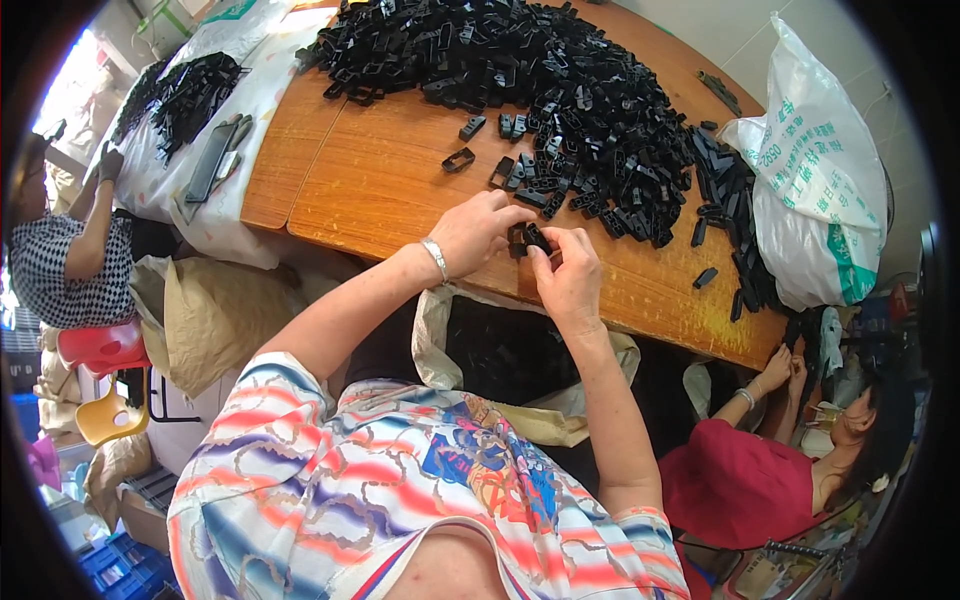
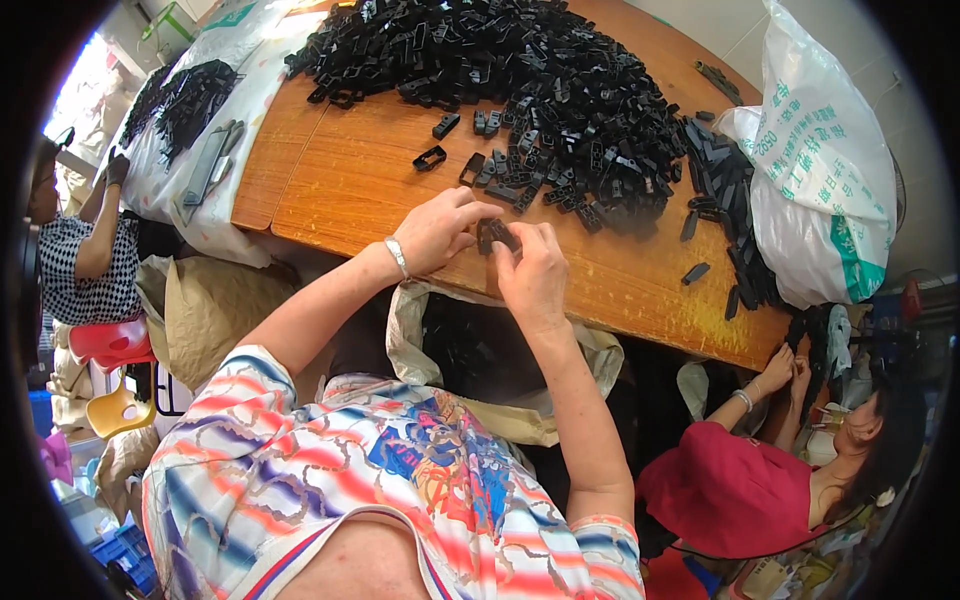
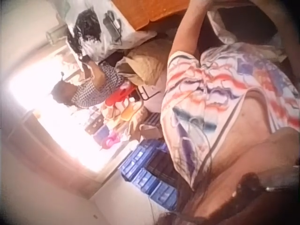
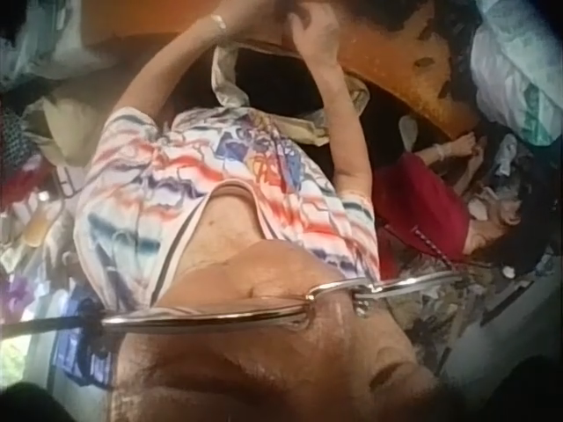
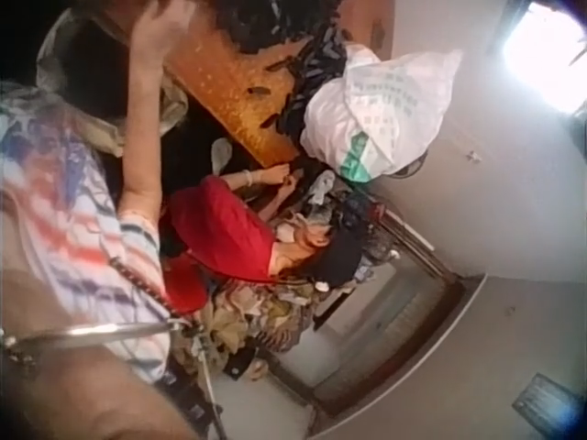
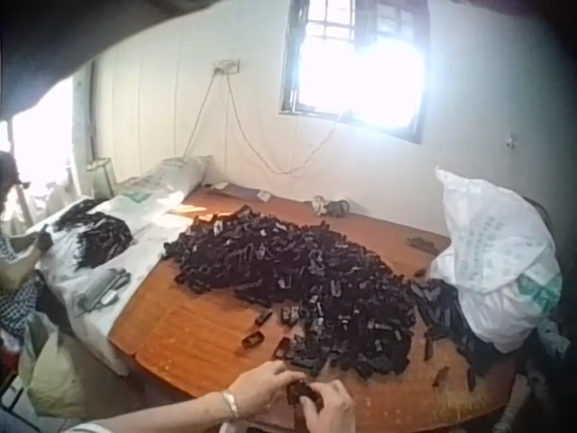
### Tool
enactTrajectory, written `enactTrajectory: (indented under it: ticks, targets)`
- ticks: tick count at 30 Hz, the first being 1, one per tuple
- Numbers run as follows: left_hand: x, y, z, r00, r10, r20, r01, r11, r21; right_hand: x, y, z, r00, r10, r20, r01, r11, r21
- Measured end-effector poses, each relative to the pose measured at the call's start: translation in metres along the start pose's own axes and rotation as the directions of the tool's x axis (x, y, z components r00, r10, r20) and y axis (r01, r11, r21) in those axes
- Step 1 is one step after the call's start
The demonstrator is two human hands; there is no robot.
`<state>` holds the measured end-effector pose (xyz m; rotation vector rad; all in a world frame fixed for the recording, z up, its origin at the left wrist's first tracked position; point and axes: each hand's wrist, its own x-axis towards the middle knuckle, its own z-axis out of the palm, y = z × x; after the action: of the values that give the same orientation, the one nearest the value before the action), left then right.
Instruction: Sorting and inspecting small black plastic buckles or components at a workshop table.
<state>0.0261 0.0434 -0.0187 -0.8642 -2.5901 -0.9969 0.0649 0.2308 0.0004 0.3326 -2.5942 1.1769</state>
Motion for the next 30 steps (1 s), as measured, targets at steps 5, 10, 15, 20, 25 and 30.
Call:
enactTrajectory:
  ticks: [5, 10, 15, 20, 25, 30]
  targets:
    - [0.013, -0.005, -0.002, 0.988, 0.001, 0.156, 0.0, 1.0, -0.005, 0.0, 0.001, 0.004, 1.0, 0.005, 0.02, -0.004, 0.999, -0.054]
    - [0.013, -0.005, -0.002, 0.983, -0.089, 0.162, 0.1, 0.993, -0.061, 0.001, 0.004, 0.006, 0.999, 0.008, 0.037, -0.004, 0.995, -0.104]
    - [0.015, -0.007, -0.003, 0.978, -0.1, 0.181, 0.114, 0.991, -0.067, 0.005, 0.007, 0.002, 0.981, -0.142, 0.13, 0.167, 0.964, -0.209]
    - [0.014, -0.007, -0.003, 0.974, -0.125, 0.189, 0.14, 0.988, -0.068, -0.005, 0.002, 0.008, 0.916, -0.343, 0.206, 0.4, 0.805, -0.438]
    - [0.023, -0.012, -0.01, 0.929, -0.024, 0.37, 0.096, 0.98, -0.176, -0.013, 0.012, -0.005, 0.957, -0.234, 0.171, 0.281, 0.892, -0.355]
    - [0.033, -0.028, -0.032, 0.994, 0.099, 0.053, -0.105, 0.985, 0.137, -0.07, -0.006, -0.035, 0.95, -0.152, 0.274, 0.199, 0.968, -0.152]
